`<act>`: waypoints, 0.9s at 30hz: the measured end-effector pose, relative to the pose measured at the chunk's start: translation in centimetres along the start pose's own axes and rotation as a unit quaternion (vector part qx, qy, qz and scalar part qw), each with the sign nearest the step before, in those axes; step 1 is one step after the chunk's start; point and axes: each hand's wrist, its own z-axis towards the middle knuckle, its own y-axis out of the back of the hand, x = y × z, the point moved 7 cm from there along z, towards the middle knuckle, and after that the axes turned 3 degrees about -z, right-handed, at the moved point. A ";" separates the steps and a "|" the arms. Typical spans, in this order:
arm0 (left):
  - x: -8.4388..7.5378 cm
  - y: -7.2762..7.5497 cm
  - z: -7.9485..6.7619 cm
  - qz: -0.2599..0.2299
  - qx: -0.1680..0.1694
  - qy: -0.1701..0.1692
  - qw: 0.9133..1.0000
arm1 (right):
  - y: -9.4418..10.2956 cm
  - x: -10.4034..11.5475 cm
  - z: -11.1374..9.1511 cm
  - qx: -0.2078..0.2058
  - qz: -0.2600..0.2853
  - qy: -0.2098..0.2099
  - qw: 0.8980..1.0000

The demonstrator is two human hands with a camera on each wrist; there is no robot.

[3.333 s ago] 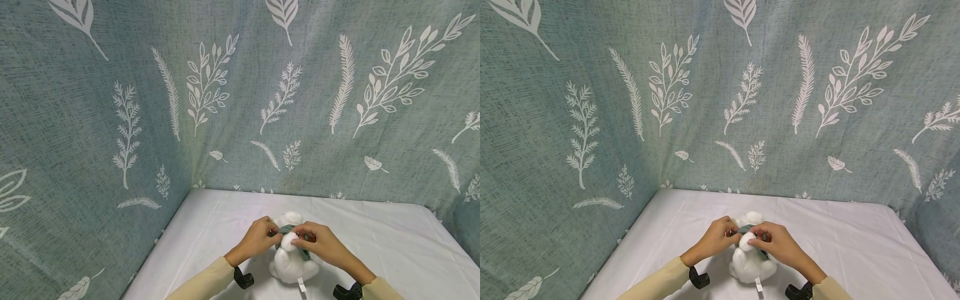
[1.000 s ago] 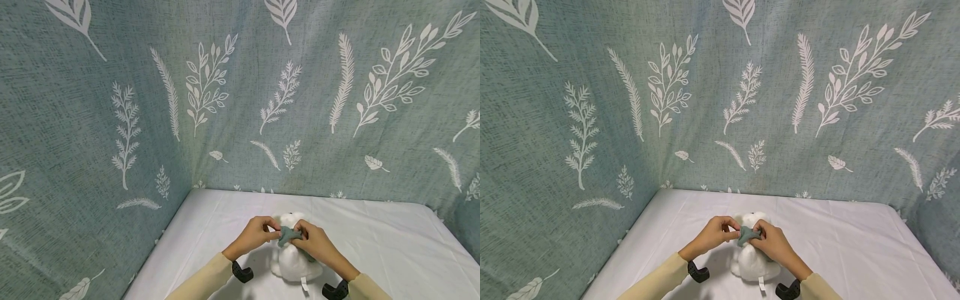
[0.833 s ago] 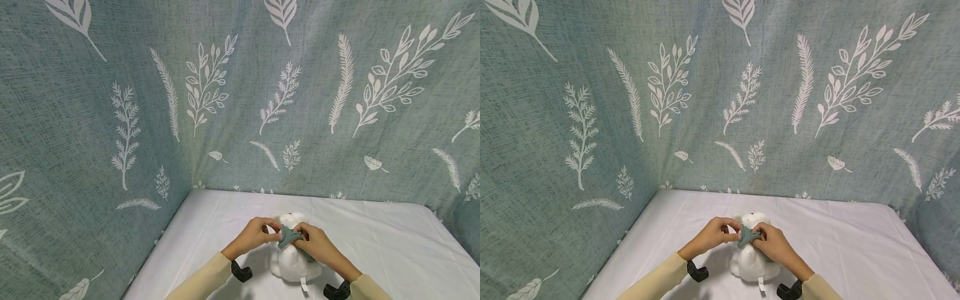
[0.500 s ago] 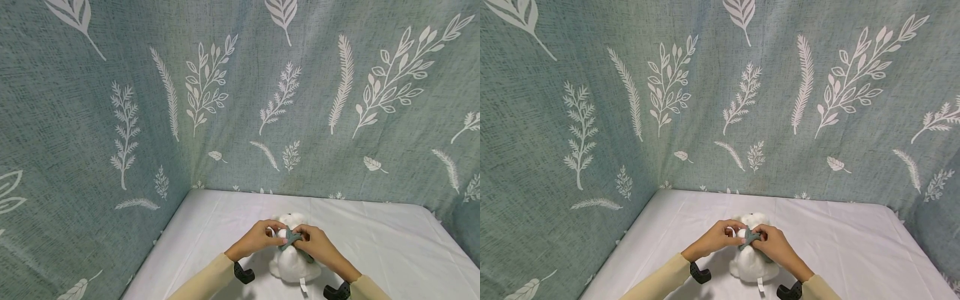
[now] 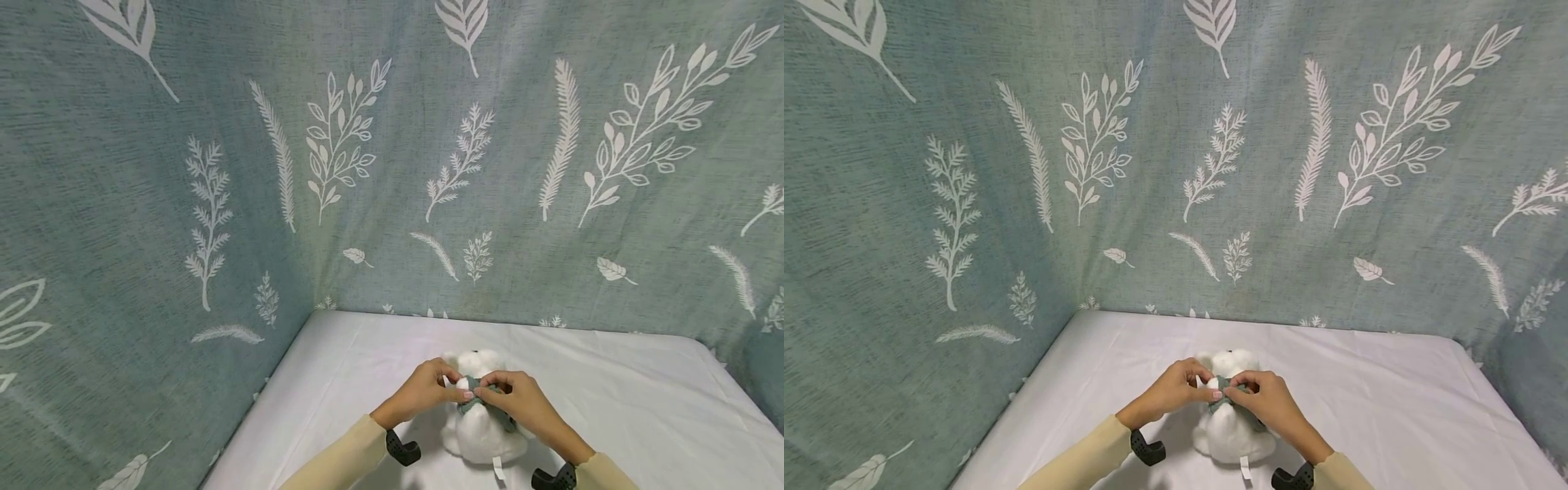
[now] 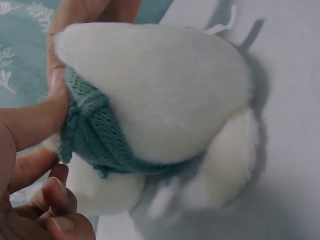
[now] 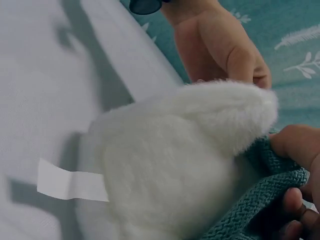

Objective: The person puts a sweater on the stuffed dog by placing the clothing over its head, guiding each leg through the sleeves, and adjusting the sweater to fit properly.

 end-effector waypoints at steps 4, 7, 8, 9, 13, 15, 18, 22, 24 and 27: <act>-0.2 0.2 0.2 0.021 -0.013 0.006 1.000 | 0.3 0.4 -0.4 -0.011 -0.024 0.028 0.999; -0.3 0.5 0.3 0.026 -0.026 0.009 0.999 | 0.5 0.6 -0.7 -0.010 -0.039 0.044 0.998; -0.3 0.6 0.3 0.026 -0.029 0.008 0.999 | 0.5 0.6 -0.8 -0.009 -0.044 0.052 0.998; -0.4 0.8 0.3 0.026 -0.031 0.008 0.999 | 0.6 0.6 -0.9 -0.008 -0.048 0.058 0.997; -0.6 1.5 0.4 0.026 -0.040 0.013 0.999 | 1.0 0.7 -1.0 -0.009 -0.067 0.080 0.995; -0.8 1.9 0.4 0.021 -0.048 0.012 0.999 | 1.4 0.5 -0.9 -0.014 -0.075 0.078 0.994; -1.0 2.4 0.5 0.007 -0.057 0.013 0.998 | 1.8 0.3 -0.8 -0.022 -0.085 0.068 0.994; -1.0 2.5 0.5 0.000 -0.045 0.009 0.999 | 2.0 0.4 -0.6 -0.028 -0.099 0.070 0.992; -1.0 2.2 0.3 0.000 -0.025 0.008 1.000 | 1.9 0.7 -0.5 -0.031 -0.106 0.078 0.991; -1.1 1.8 0.2 0.000 0.010 0.005 1.000 | 1.7 1.4 -0.6 -0.039 -0.114 0.086 0.989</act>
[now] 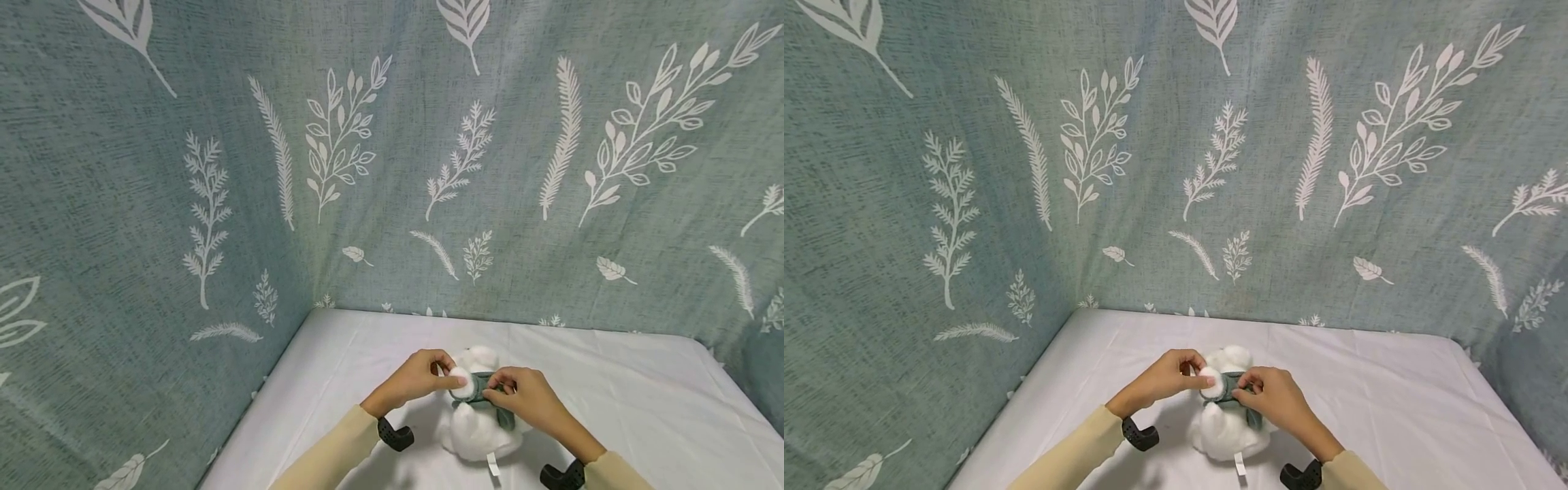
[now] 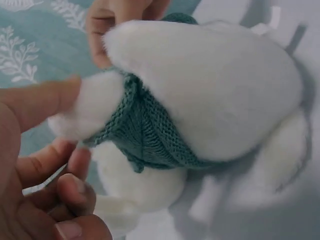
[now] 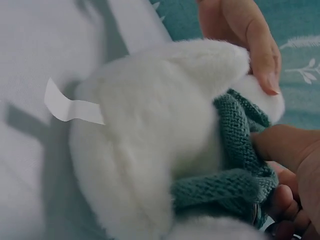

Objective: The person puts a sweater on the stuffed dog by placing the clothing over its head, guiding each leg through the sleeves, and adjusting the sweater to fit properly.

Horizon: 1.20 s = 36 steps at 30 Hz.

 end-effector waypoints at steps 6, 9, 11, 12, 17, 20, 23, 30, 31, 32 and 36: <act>-0.4 -1.0 -0.2 0.031 0.048 -0.025 0.998 | -0.5 0.9 0.3 -0.008 0.001 0.029 1.000; -0.4 -1.3 -0.2 0.036 0.050 -0.031 0.998 | -0.7 1.4 0.5 -0.011 -0.007 0.048 0.999; -0.5 -1.4 -0.2 0.040 0.049 -0.032 0.998 | -0.6 1.7 0.5 -0.017 -0.016 0.055 0.998; -0.5 -1.3 -0.2 0.044 0.045 -0.033 0.997 | -0.6 1.8 0.5 -0.020 -0.020 0.057 0.998; -0.6 -1.2 -0.2 0.029 0.040 -0.031 0.998 | -0.6 1.9 0.5 -0.014 -0.033 0.048 0.998; -0.2 -0.9 -0.3 -0.003 0.034 -0.012 0.999 | -0.5 1.6 0.4 -0.001 -0.040 0.038 0.998; 0.3 -0.5 -0.5 -0.030 0.022 0.008 0.999 | -0.4 1.2 0.3 0.008 -0.041 0.032 0.999; 0.4 -0.5 -0.4 -0.034 0.020 0.014 0.999 | -0.3 0.8 0.4 0.012 -0.035 0.026 0.999; 0.5 -0.6 -0.4 -0.032 0.025 0.016 0.999 | -0.3 0.9 0.4 0.011 -0.033 0.028 0.999; 0.5 -0.7 -0.4 -0.034 0.030 0.019 0.999 | -0.4 0.9 0.5 0.010 -0.032 0.029 0.999; 0.9 -1.1 -0.2 -0.042 0.056 0.034 0.997 | -0.7 1.3 0.5 0.014 -0.024 0.039 0.999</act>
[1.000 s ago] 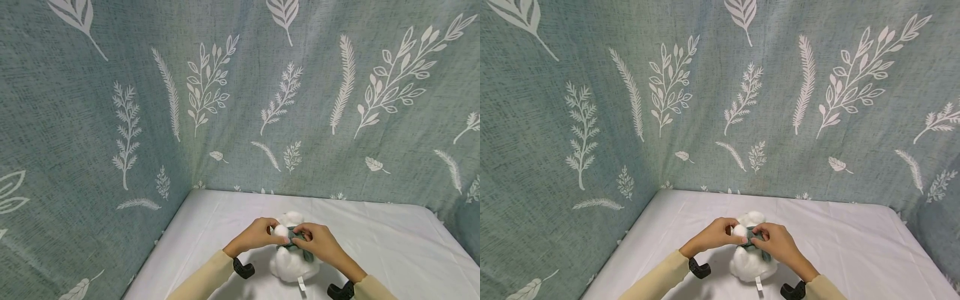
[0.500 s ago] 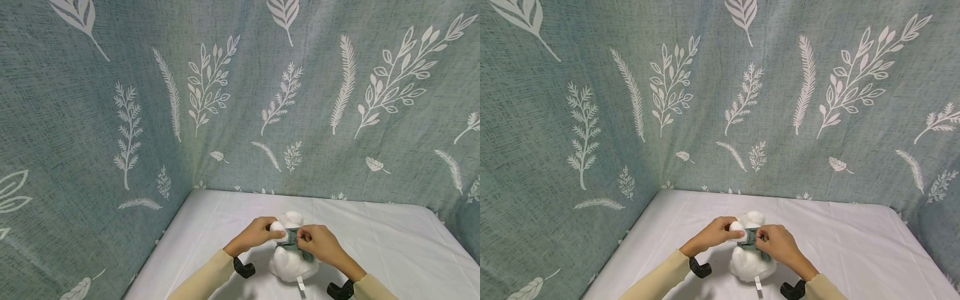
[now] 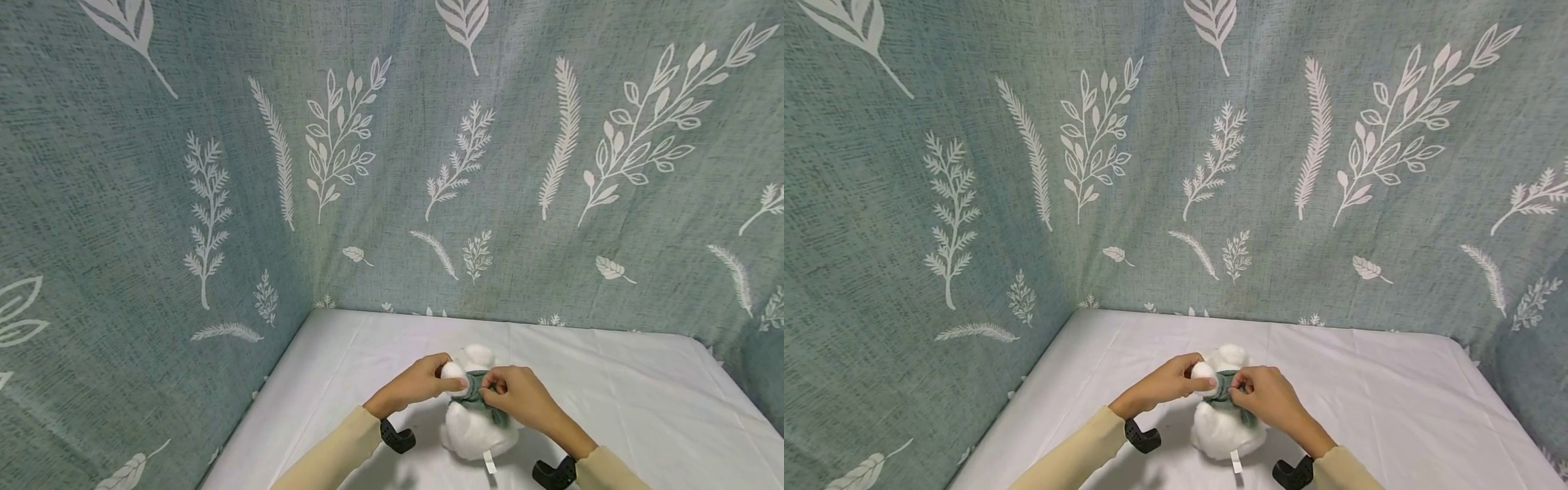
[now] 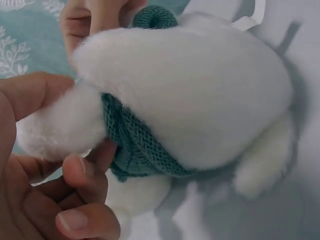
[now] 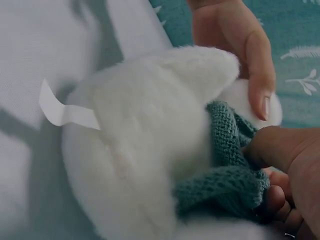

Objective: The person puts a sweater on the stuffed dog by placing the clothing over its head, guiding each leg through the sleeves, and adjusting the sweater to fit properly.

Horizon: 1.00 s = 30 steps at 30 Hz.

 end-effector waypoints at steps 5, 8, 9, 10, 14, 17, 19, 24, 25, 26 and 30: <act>0.3 -0.3 0.1 -0.023 0.015 0.011 1.000 | 0.0 0.4 0.0 -0.005 -0.004 0.012 1.000; 0.4 -0.3 -0.1 -0.031 0.012 0.013 0.999 | 0.2 0.5 -0.4 -0.014 -0.019 0.020 1.000; 0.4 -0.3 -0.1 -0.030 0.009 0.014 0.999 | 0.3 0.5 -0.6 -0.014 -0.024 0.024 0.999; 0.4 -0.2 -0.2 -0.027 0.005 0.013 1.000 | 0.3 0.6 -0.8 -0.013 -0.029 0.029 0.999; 0.3 0.3 -0.4 -0.012 -0.018 0.010 1.000 | 0.6 0.9 -1.3 -0.007 -0.042 0.041 0.998; 0.3 0.7 -0.5 -0.004 -0.033 0.012 0.999 | 1.0 1.2 -1.4 -0.014 -0.059 0.055 0.997; 0.4 0.8 -0.4 -0.003 -0.038 0.016 0.999 | 1.2 1.4 -1.5 -0.016 -0.062 0.060 0.996; 0.6 0.9 -0.4 -0.008 -0.034 0.015 0.999 | 0.9 2.5 -2.0 0.002 -0.044 0.089 0.995; 0.6 1.0 -0.4 -0.009 -0.033 0.014 0.999 | 0.8 2.8 -2.1 0.006 -0.038 0.100 0.994; 0.6 1.1 -0.4 -0.009 -0.033 0.013 0.999 | 0.7 3.1 -2.2 0.012 -0.034 0.109 0.993; 0.4 1.5 -0.5 0.007 -0.047 0.019 0.999 | 0.8 3.0 -2.0 0.005 0.005 0.078 0.997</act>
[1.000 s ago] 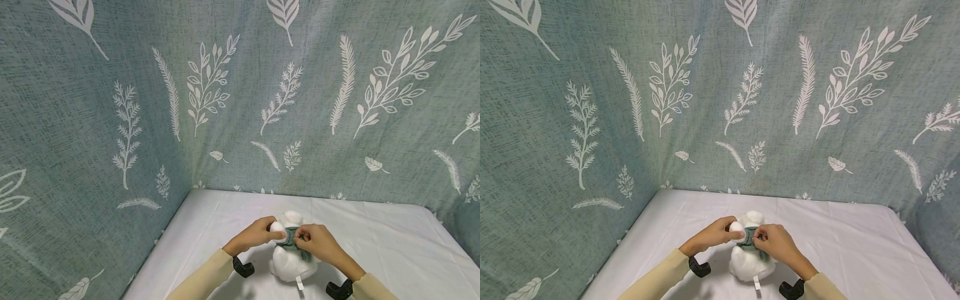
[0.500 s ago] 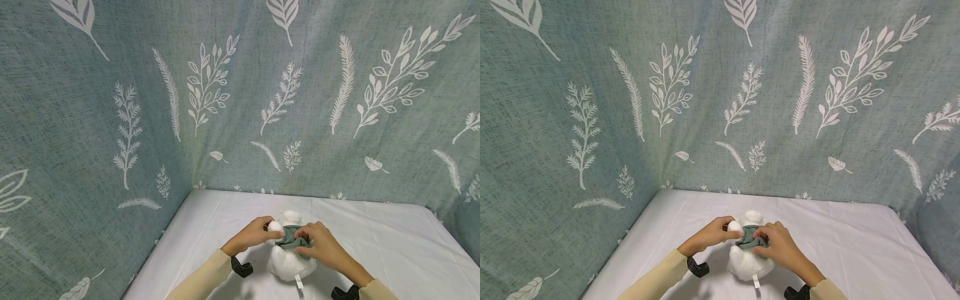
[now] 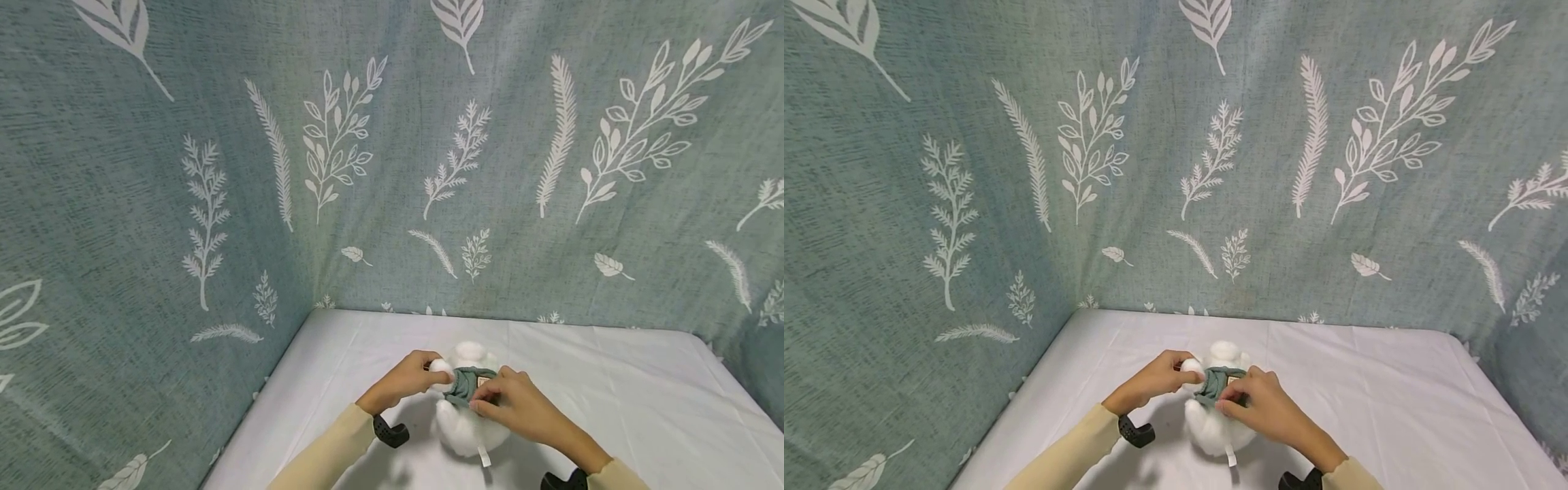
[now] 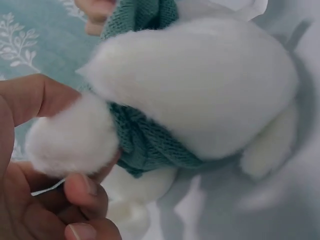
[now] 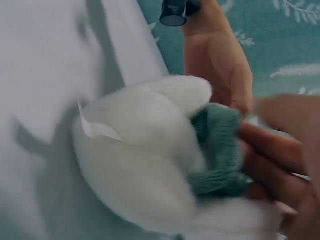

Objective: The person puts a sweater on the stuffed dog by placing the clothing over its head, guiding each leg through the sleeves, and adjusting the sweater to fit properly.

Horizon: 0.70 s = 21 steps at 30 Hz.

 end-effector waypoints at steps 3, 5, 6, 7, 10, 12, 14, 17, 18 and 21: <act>-0.2 0.3 -0.1 0.023 -0.012 0.007 1.000 | 0.6 -1.5 0.2 -0.048 0.050 -0.091 0.993; -0.3 0.5 -0.1 0.041 -0.016 0.011 0.999 | 1.0 -3.0 0.1 -0.078 0.084 -0.163 0.980; -0.4 0.6 -0.2 0.049 -0.018 0.011 0.999 | 1.0 -3.8 0.0 -0.082 0.098 -0.198 0.972; -0.5 0.6 -0.2 0.055 -0.018 0.011 0.998 | 0.9 -4.6 -0.2 -0.080 0.113 -0.232 0.963; -0.4 0.6 -0.2 0.080 -0.018 0.019 0.996 | 0.1 -6.6 -0.9 -0.042 0.139 -0.315 0.938; -0.1 0.6 -0.1 0.098 -0.013 0.023 0.995 | -0.8 -7.6 -1.5 -0.007 0.157 -0.356 0.921; 0.2 0.5 0.1 0.117 -0.008 0.025 0.993 | -1.7 -8.2 -1.9 0.025 0.176 -0.379 0.908; 0.3 0.4 0.3 0.140 0.001 0.020 0.990 | -2.8 -8.6 -2.1 0.061 0.211 -0.396 0.892; 0.3 0.4 0.3 0.143 0.004 0.018 0.990 | -3.0 -8.6 -2.1 0.072 0.221 -0.395 0.889; 0.3 0.4 0.3 0.145 0.011 0.023 0.989 | -3.5 -8.4 -2.0 0.092 0.246 -0.390 0.883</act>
